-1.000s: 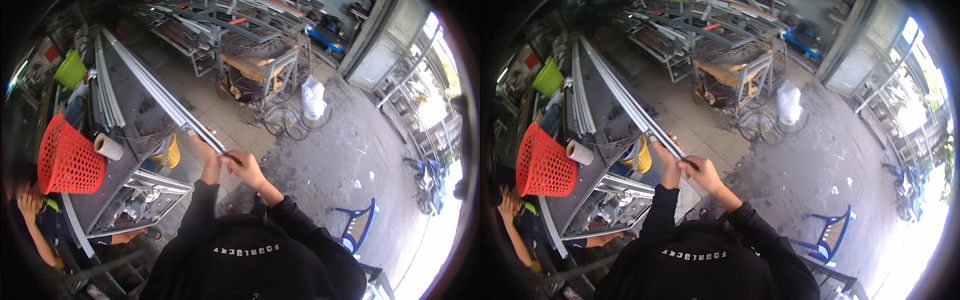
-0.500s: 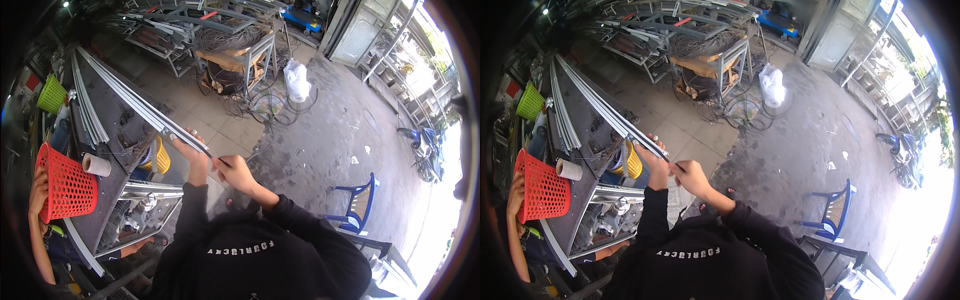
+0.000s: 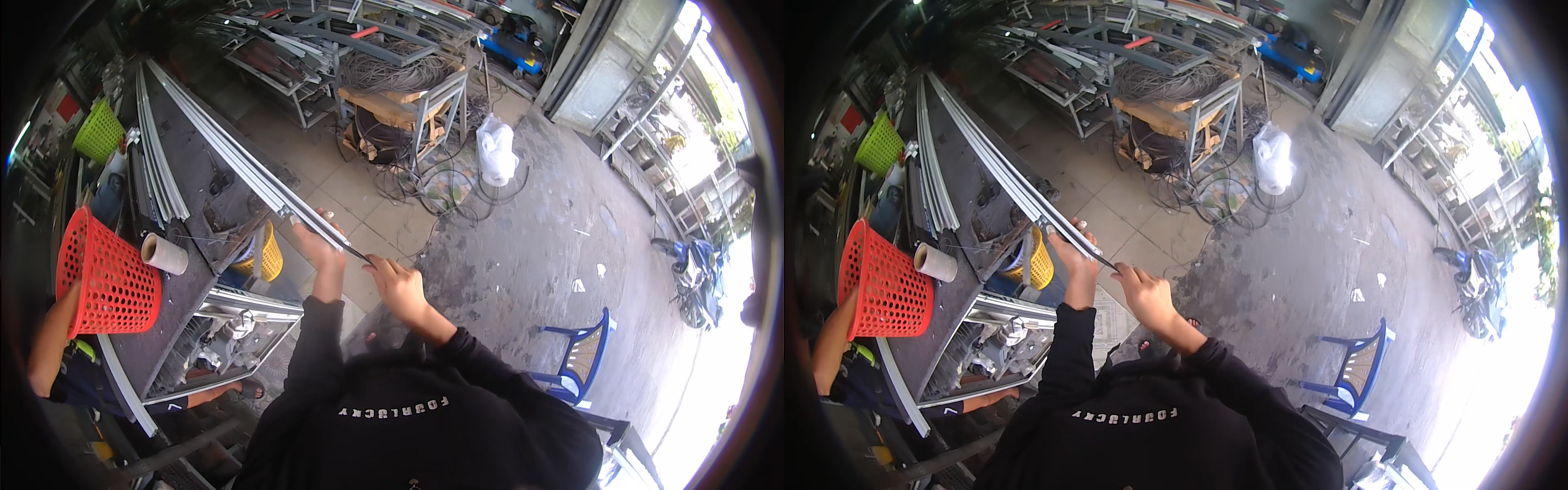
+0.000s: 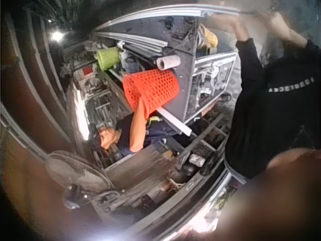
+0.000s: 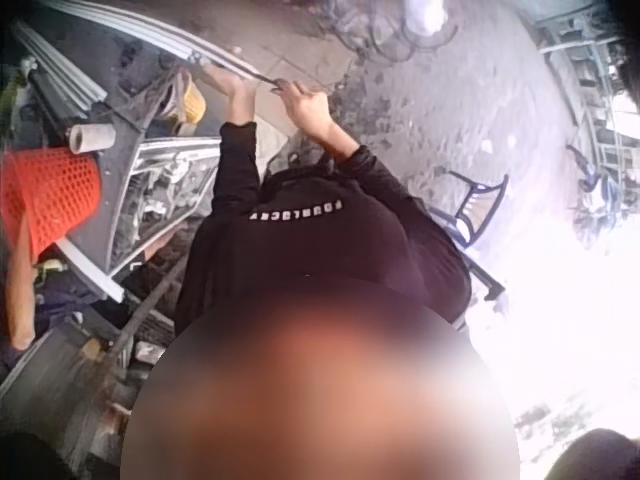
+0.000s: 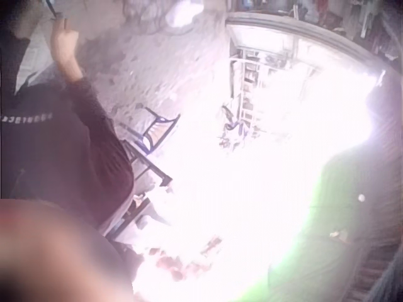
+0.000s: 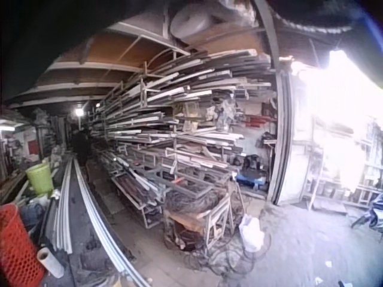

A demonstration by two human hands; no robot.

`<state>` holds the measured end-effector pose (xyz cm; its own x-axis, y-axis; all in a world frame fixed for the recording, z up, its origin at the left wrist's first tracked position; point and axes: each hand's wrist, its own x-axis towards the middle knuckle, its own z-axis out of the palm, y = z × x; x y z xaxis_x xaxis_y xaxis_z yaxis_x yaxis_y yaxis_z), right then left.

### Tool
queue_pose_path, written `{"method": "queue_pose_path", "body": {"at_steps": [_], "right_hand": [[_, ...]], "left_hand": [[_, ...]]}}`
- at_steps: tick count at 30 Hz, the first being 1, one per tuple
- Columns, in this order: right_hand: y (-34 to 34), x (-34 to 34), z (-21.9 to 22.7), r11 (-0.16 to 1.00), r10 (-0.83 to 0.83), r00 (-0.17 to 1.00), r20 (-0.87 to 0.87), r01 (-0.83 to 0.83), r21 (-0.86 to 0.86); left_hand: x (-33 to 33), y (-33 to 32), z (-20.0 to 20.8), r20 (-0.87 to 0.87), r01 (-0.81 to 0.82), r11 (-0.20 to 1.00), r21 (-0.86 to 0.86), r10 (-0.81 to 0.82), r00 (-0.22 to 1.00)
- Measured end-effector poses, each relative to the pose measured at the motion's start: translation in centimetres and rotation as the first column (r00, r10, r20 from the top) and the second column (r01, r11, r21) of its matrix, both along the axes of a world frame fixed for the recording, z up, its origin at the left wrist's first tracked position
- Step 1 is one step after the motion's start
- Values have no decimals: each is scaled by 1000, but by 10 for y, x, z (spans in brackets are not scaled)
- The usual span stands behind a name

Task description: The person repeatedly handles long metal profiles and a black cable, aligning the cable along the profiles and moving them between a workbench and the floor. The person also briefly moves a blue plastic chair and interacts with other items on the bench.

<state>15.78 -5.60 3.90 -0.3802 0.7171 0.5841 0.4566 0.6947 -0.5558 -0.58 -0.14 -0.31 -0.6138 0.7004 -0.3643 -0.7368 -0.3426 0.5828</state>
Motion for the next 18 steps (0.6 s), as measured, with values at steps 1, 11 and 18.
{"method": "queue_pose_path", "body": {"at_steps": [1,11,18], "right_hand": [[-4,-1,1,998,-14,1000,-6,14,-53],[15,-29,27,329,-43,936,-351,-318,-889],[36,-33,6,700,252,933,-258,-360,-617]], "left_hand": [[1,0,1,3,-7,1000,-4,7,1000],[5,-1,6,10,-26,1000,-2,26,1000],[3,-2,4,-59,-25,999,23,26,998]]}}
